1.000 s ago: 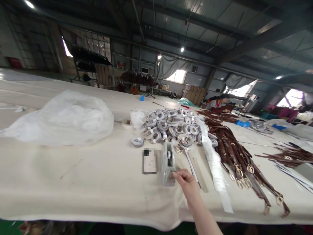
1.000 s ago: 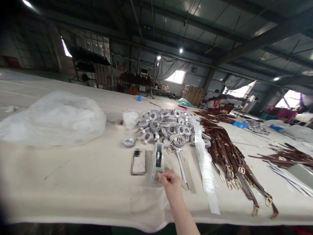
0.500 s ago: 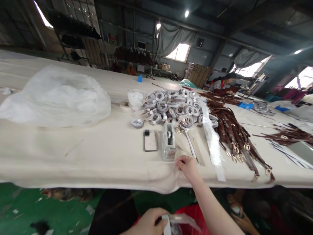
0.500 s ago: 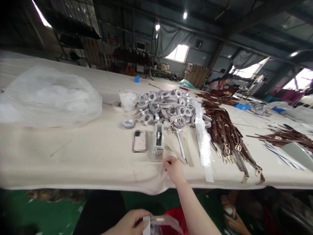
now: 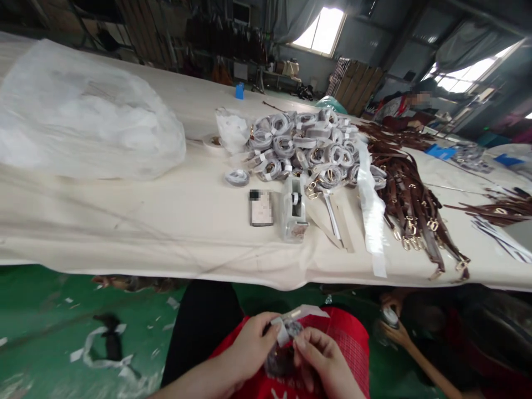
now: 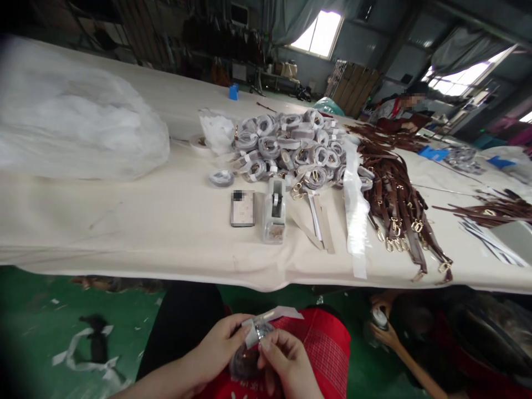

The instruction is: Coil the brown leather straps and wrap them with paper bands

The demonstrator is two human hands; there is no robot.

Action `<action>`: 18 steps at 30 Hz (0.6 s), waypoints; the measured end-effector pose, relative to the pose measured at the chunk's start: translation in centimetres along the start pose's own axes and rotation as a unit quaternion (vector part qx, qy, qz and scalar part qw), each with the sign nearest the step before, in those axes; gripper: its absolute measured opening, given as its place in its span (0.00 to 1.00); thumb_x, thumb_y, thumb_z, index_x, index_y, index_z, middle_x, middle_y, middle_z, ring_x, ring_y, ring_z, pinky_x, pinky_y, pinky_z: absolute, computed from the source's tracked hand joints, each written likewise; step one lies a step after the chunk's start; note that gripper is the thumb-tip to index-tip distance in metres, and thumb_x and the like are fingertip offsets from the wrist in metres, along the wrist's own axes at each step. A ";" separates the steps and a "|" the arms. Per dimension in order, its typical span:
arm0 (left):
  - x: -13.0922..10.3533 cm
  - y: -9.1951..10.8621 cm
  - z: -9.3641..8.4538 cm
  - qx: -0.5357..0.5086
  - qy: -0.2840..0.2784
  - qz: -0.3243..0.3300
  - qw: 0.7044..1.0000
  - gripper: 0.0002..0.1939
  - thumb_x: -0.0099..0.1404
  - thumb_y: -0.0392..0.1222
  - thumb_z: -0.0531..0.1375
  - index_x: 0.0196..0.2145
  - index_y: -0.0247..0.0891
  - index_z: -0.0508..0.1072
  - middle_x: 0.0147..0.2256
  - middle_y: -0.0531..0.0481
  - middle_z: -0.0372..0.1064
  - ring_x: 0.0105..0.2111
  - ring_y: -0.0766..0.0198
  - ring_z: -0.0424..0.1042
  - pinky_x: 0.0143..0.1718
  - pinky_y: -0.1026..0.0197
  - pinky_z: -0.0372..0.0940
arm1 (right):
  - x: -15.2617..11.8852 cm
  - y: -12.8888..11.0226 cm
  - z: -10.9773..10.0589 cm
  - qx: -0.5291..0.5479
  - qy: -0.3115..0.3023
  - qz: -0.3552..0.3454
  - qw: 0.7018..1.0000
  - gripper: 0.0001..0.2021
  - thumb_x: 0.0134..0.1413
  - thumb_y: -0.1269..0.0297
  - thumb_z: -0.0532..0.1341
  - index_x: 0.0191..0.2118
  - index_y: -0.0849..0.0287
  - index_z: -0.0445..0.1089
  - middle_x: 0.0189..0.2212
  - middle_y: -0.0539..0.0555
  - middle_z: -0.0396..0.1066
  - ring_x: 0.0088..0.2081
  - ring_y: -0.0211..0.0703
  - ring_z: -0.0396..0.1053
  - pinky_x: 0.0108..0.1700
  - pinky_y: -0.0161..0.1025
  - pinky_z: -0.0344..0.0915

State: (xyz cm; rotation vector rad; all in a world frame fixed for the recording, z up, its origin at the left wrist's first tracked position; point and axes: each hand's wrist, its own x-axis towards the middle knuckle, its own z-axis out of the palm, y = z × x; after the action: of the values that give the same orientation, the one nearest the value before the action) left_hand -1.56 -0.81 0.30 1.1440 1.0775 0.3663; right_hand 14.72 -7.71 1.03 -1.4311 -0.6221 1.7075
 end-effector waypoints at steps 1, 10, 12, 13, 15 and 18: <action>0.0 -0.2 0.0 0.000 0.003 0.003 1.000 0.25 0.63 0.53 0.55 0.48 0.30 0.76 0.46 0.38 0.78 0.45 0.50 0.76 0.48 0.55 0.68 | 0.1 0.9 0.0 0.012 -0.003 0.011 1.000 0.27 0.41 0.37 0.68 0.22 0.59 0.64 0.11 0.43 0.60 0.09 0.26 0.49 0.13 0.29 0.37; -0.8 -0.2 0.0 -0.008 0.007 0.000 1.000 0.26 0.63 0.52 0.54 0.51 0.31 0.74 0.47 0.40 0.77 0.44 0.51 0.76 0.46 0.56 0.69 | 0.7 2.4 0.2 0.030 0.000 0.044 0.999 0.26 0.36 0.40 0.72 0.21 0.59 0.66 0.15 0.50 0.70 0.08 0.28 0.53 0.12 0.29 0.40; -0.9 -0.2 -0.1 -0.012 0.005 0.003 1.000 0.26 0.63 0.52 0.54 0.50 0.31 0.74 0.45 0.39 0.78 0.43 0.51 0.76 0.45 0.56 0.69 | 0.7 2.3 0.3 0.022 0.001 0.048 0.999 0.26 0.37 0.40 0.72 0.21 0.60 0.65 0.14 0.50 0.70 0.08 0.27 0.53 0.12 0.28 0.39; -0.9 -0.2 -0.1 -0.015 0.003 0.004 1.000 0.26 0.63 0.52 0.54 0.51 0.30 0.74 0.45 0.39 0.78 0.43 0.51 0.76 0.44 0.56 0.69 | 0.7 2.1 0.4 0.016 0.003 0.053 0.998 0.27 0.36 0.39 0.71 0.20 0.60 0.65 0.14 0.50 0.69 0.08 0.26 0.53 0.12 0.28 0.38; -1.0 -0.4 -0.2 -0.019 -0.002 0.006 1.000 0.26 0.64 0.52 0.53 0.51 0.29 0.73 0.46 0.37 0.77 0.42 0.51 0.76 0.43 0.55 0.70 | 0.8 1.7 0.7 -0.001 0.003 0.066 0.998 0.29 0.35 0.37 0.70 0.20 0.60 0.64 0.13 0.49 0.68 0.08 0.26 0.52 0.11 0.28 0.37; -1.1 -0.7 -0.3 -0.006 -0.002 0.010 1.000 0.26 0.65 0.51 0.53 0.52 0.30 0.72 0.48 0.38 0.76 0.44 0.52 0.76 0.45 0.56 0.69 | 0.9 1.1 1.0 -0.032 0.000 0.079 0.996 0.30 0.35 0.35 0.68 0.19 0.59 0.61 0.12 0.48 0.67 0.07 0.26 0.51 0.11 0.29 0.36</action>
State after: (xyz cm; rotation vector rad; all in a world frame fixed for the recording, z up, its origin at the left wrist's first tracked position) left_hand -2.45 -1.71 0.25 1.1440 1.0597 0.3856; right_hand 13.41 -7.48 -0.13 -1.5601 -0.5805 1.8237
